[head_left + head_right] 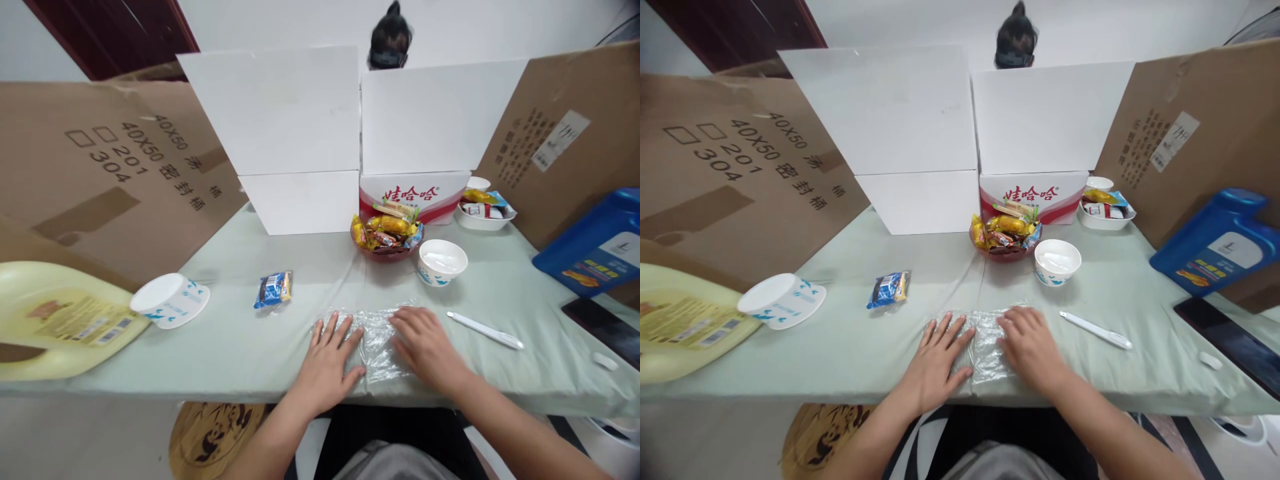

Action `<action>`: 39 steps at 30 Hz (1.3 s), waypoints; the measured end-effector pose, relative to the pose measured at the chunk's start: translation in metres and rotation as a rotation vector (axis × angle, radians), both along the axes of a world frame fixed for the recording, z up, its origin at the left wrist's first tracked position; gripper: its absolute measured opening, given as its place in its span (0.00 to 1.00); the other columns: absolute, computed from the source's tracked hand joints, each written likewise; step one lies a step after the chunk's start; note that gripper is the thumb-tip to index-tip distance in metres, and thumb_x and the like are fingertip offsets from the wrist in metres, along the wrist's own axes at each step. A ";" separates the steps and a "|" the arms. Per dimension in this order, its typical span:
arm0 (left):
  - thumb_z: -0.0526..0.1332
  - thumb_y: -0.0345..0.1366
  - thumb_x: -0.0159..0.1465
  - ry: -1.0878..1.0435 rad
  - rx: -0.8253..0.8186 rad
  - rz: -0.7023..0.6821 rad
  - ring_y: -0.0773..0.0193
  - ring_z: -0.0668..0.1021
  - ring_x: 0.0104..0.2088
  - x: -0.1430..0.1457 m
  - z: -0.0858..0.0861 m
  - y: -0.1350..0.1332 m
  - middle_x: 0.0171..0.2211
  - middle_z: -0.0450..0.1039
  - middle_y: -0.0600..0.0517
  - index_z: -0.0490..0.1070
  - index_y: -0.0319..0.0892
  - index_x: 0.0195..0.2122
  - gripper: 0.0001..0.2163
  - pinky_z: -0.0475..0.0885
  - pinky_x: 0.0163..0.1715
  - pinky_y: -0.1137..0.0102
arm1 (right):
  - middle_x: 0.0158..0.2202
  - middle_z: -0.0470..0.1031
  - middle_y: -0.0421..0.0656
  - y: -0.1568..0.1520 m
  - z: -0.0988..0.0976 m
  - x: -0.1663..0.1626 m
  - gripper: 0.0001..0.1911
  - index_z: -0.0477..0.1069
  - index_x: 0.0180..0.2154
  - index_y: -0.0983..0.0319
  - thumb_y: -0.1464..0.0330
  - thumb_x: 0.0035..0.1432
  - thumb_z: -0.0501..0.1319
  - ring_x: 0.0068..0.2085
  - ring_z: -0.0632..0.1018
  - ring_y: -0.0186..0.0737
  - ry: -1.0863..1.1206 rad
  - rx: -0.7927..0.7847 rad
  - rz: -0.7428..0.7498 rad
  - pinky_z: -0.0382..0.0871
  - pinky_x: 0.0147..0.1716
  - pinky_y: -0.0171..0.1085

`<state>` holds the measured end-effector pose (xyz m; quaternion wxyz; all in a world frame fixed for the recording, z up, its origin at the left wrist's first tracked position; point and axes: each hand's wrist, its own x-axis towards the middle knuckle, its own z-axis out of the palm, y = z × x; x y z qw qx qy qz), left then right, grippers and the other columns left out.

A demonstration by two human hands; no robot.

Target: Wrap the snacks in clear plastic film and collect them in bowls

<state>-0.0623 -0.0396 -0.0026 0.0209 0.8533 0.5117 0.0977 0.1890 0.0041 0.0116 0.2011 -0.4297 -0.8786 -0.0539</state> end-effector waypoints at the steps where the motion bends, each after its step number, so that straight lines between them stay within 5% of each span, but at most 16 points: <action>1: 0.60 0.46 0.62 0.000 0.002 -0.003 0.45 0.49 0.68 -0.002 -0.001 0.001 0.68 0.50 0.49 0.54 0.51 0.65 0.31 0.49 0.63 0.45 | 0.57 0.70 0.50 -0.002 -0.002 -0.005 0.22 0.67 0.56 0.61 0.58 0.65 0.53 0.59 0.67 0.51 -0.037 -0.047 0.091 0.56 0.58 0.52; 4: 0.61 0.51 0.61 0.019 0.009 0.027 0.44 0.51 0.67 -0.018 -0.004 0.003 0.68 0.50 0.47 0.53 0.51 0.66 0.34 0.50 0.62 0.43 | 0.65 0.58 0.50 -0.005 -0.014 -0.003 0.37 0.56 0.65 0.60 0.47 0.61 0.53 0.66 0.55 0.56 -0.134 -0.165 0.114 0.47 0.61 0.58; 9: 0.59 0.51 0.62 0.029 0.119 0.167 0.40 0.52 0.67 -0.062 -0.004 -0.003 0.67 0.52 0.42 0.54 0.47 0.66 0.33 0.52 0.60 0.40 | 0.67 0.53 0.54 -0.016 -0.027 0.037 0.41 0.50 0.66 0.62 0.46 0.59 0.54 0.67 0.50 0.59 -0.136 -0.146 -0.039 0.44 0.61 0.64; 12: 0.60 0.49 0.61 -0.036 0.182 0.077 0.41 0.52 0.67 -0.067 0.002 -0.019 0.66 0.54 0.40 0.54 0.42 0.66 0.34 0.55 0.60 0.43 | 0.67 0.52 0.54 -0.036 -0.026 0.055 0.46 0.48 0.67 0.62 0.45 0.56 0.57 0.68 0.49 0.60 -0.136 -0.123 0.042 0.44 0.61 0.64; 16: 0.62 0.39 0.63 -0.125 0.122 -0.182 0.50 0.65 0.62 -0.053 0.002 -0.042 0.58 0.67 0.43 0.64 0.44 0.59 0.23 0.64 0.59 0.53 | 0.64 0.61 0.50 -0.065 -0.025 0.070 0.32 0.55 0.64 0.60 0.62 0.61 0.59 0.65 0.59 0.51 -0.090 -0.128 0.155 0.56 0.61 0.54; 19: 0.57 0.27 0.65 -0.248 0.147 -0.209 0.57 0.72 0.55 -0.051 -0.002 -0.052 0.48 0.75 0.48 0.71 0.45 0.49 0.13 0.69 0.55 0.60 | 0.53 0.74 0.46 -0.077 -0.022 0.081 0.18 0.69 0.53 0.57 0.73 0.62 0.55 0.56 0.72 0.45 0.072 -0.123 0.136 0.67 0.53 0.46; 23: 0.55 0.27 0.66 -0.415 0.139 -0.111 0.61 0.78 0.45 -0.053 0.001 -0.044 0.41 0.77 0.49 0.72 0.44 0.43 0.09 0.74 0.47 0.67 | 0.38 0.78 0.46 -0.074 -0.010 0.086 0.11 0.73 0.42 0.58 0.70 0.64 0.53 0.41 0.78 0.42 0.290 -0.208 0.063 0.74 0.42 0.42; 27: 0.53 0.32 0.67 -0.438 0.164 0.038 0.64 0.80 0.36 -0.042 0.010 -0.012 0.36 0.78 0.51 0.72 0.43 0.41 0.08 0.75 0.38 0.72 | 0.36 0.78 0.45 -0.049 -0.005 0.077 0.13 0.72 0.43 0.59 0.65 0.66 0.50 0.38 0.79 0.42 0.362 -0.195 -0.143 0.74 0.37 0.40; 33: 0.52 0.32 0.67 -0.185 0.192 0.195 0.63 0.80 0.32 -0.021 0.003 0.035 0.35 0.78 0.52 0.72 0.44 0.39 0.09 0.72 0.30 0.72 | 0.33 0.80 0.47 -0.007 -0.020 0.065 0.16 0.73 0.42 0.61 0.63 0.66 0.49 0.34 0.80 0.45 0.135 -0.040 -0.347 0.70 0.36 0.41; 39: 0.57 0.38 0.66 0.021 0.238 0.399 0.59 0.77 0.28 -0.023 0.005 0.041 0.34 0.76 0.50 0.72 0.42 0.42 0.08 0.67 0.25 0.68 | 0.31 0.78 0.49 -0.001 -0.019 0.066 0.17 0.73 0.45 0.64 0.61 0.65 0.51 0.34 0.77 0.49 -0.007 -0.017 -0.461 0.67 0.35 0.43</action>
